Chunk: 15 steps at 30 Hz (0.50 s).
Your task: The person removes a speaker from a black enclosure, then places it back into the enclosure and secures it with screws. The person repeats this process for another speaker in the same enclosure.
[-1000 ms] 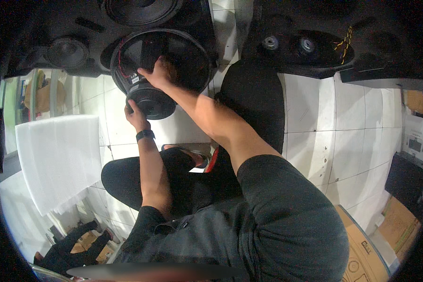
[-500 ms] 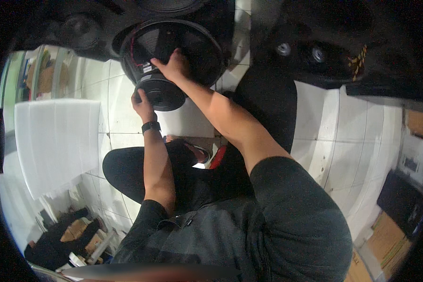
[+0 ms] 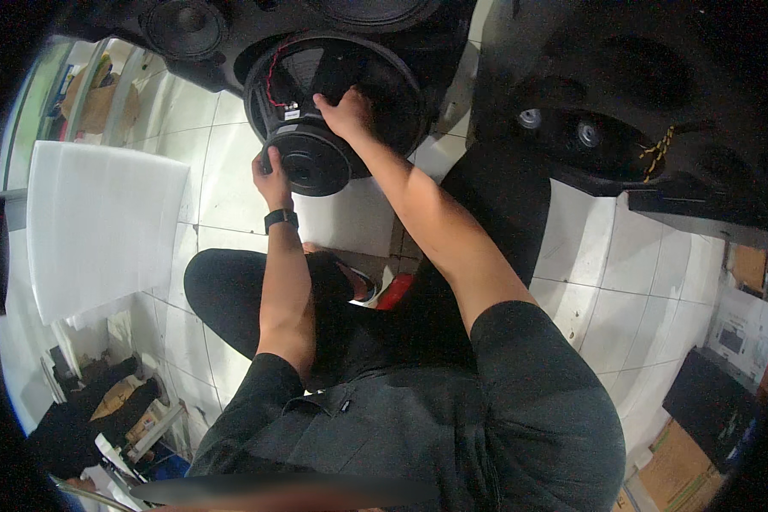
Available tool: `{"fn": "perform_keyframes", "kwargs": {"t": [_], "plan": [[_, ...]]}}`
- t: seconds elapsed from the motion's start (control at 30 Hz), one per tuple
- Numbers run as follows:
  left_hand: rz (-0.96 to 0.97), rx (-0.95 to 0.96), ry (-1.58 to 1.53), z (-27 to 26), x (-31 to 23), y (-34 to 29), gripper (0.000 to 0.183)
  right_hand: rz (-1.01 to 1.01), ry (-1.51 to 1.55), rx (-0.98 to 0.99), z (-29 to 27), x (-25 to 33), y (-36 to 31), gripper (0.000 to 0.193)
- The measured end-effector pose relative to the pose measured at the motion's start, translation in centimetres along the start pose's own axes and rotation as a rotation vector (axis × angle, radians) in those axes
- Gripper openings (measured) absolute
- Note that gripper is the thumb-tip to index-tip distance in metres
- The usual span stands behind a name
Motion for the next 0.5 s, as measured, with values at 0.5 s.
{"fn": "perform_keyframes", "kwargs": {"t": [0.5], "plan": [[-0.153, -0.025, -0.17, 0.1, 1.6, -0.8, 0.053, -0.202, 0.112, 0.008, 2.5, -2.5, 1.3, 0.057]]}}
Point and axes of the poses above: each hand's wrist, its own y-axis towards the middle knuckle, its own z-axis out of the palm, x = y × z, the point moved 9 cm from there along y, towards the middle knuckle, and after that the axes turned 4 degrees about x, right-handed, at the moved point
